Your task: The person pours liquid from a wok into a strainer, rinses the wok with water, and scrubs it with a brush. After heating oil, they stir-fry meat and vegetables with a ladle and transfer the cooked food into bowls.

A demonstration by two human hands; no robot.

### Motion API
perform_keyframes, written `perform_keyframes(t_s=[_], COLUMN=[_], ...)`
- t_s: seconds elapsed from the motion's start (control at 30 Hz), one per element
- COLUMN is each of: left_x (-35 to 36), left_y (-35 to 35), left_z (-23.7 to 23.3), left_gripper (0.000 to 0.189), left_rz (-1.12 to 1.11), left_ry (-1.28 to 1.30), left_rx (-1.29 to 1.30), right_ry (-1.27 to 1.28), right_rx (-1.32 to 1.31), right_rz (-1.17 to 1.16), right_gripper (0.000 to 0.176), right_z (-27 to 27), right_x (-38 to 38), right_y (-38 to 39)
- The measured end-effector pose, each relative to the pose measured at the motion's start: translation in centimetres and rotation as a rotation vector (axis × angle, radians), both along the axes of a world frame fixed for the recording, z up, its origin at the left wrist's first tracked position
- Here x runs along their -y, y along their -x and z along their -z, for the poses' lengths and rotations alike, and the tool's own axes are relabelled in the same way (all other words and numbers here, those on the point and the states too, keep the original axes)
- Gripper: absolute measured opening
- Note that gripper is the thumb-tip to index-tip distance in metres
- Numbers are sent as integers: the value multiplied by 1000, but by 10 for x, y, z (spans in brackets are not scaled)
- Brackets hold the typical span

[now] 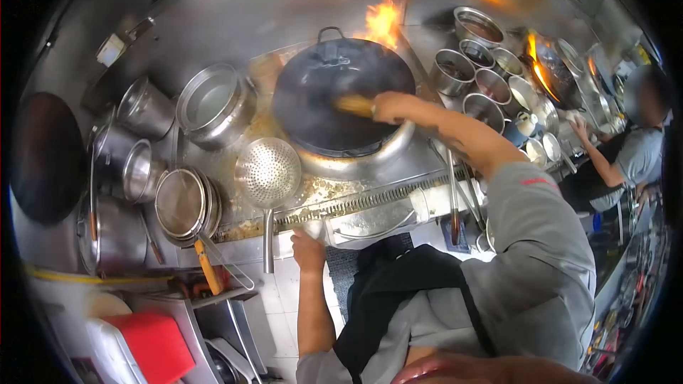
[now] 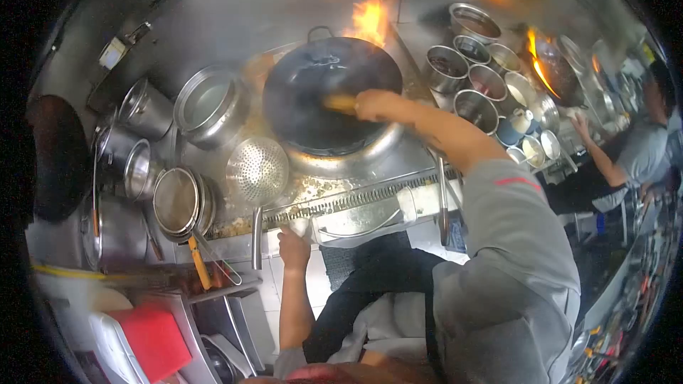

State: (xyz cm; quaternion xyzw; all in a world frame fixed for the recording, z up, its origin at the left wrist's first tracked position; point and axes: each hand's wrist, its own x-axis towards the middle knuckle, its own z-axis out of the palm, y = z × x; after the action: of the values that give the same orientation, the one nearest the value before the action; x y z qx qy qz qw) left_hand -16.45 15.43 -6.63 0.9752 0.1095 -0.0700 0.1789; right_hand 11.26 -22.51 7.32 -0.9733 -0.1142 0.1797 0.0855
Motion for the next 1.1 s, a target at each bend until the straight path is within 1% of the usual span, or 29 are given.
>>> perform_keyframes(t_s=[0.07,0.13,0.17,0.2,0.27,0.3,0.33,0.37,0.4,0.43,0.47,0.5,0.53,0.57,0.6,0.63,0.67,0.7,0.73,0.77,0.8,0.83,0.9,1.0,1.1], left_x=[-3,-2,-4,-4,-4,-3,0,4,5,3,3,9,19,25,35,51,65,81,99,111,124,138,171,228,274], left_y=[8,2,4,3,0,2,4,4,5,8,13,20,24,24,23,25,29,31,33,34,36,41,54,68,75], left_z=[5,-6,-12,-20,-26,-38,-59,-75,-81,-83,-86,-95,-97,-83,-65,-51,-32,-8,15,38,61,86,127,161,173], left_gripper=[75,78,78,78,78,77,75,73,69,65,61,53,45,40,35,32,35,38,43,47,52,58,71,84,72], left_rz=[72,111,121,131,147,159,170,176,250,324,404,432,471,521,580,611,658,688,777,837,889,927,984,1258,1279], left_ry=[-15,-26,-24,-20,-6,1,19,44,73,108,148,394,631,761,865,909,933,949,952,953,962,905,805,256,569], left_rx=[-13,-52,-83,-112,-136,-81,-16,52,204,351,490,307,95,-143,-404,-609,-731,-851,-894,-918,-941,-909,-817,-381,-82], right_ry=[-224,159,159,-26,-370,-548,-653,-757,-754,-714,-886,-798,-870,-903,-734,-544,-658,-586,-494,-511,-406,-329,-162,-386,-564], right_rx=[-199,81,433,546,380,307,333,367,624,450,351,99,149,-5,241,282,374,425,298,357,436,471,558,343,159], right_rz=[-5,271,377,388,681,832,873,903,721,898,853,1042,1009,1054,951,906,745,768,911,890,898,901,1005,1133,1166], right_gripper=[40,35,37,42,47,49,49,48,45,43,43,40,39,38,36,37,38,35,29,24,24,22,26,32,32], right_z=[18,-45,-36,-31,-67,-79,-51,-3,57,46,87,68,114,100,142,174,168,167,176,137,153,128,167,178,171], right_x=[24,49,72,100,90,80,85,91,95,65,70,45,46,35,34,35,38,37,40,33,34,28,22,13,31], right_y=[14,36,39,29,92,129,154,173,195,234,257,278,286,295,293,288,298,301,296,312,315,337,353,376,371])
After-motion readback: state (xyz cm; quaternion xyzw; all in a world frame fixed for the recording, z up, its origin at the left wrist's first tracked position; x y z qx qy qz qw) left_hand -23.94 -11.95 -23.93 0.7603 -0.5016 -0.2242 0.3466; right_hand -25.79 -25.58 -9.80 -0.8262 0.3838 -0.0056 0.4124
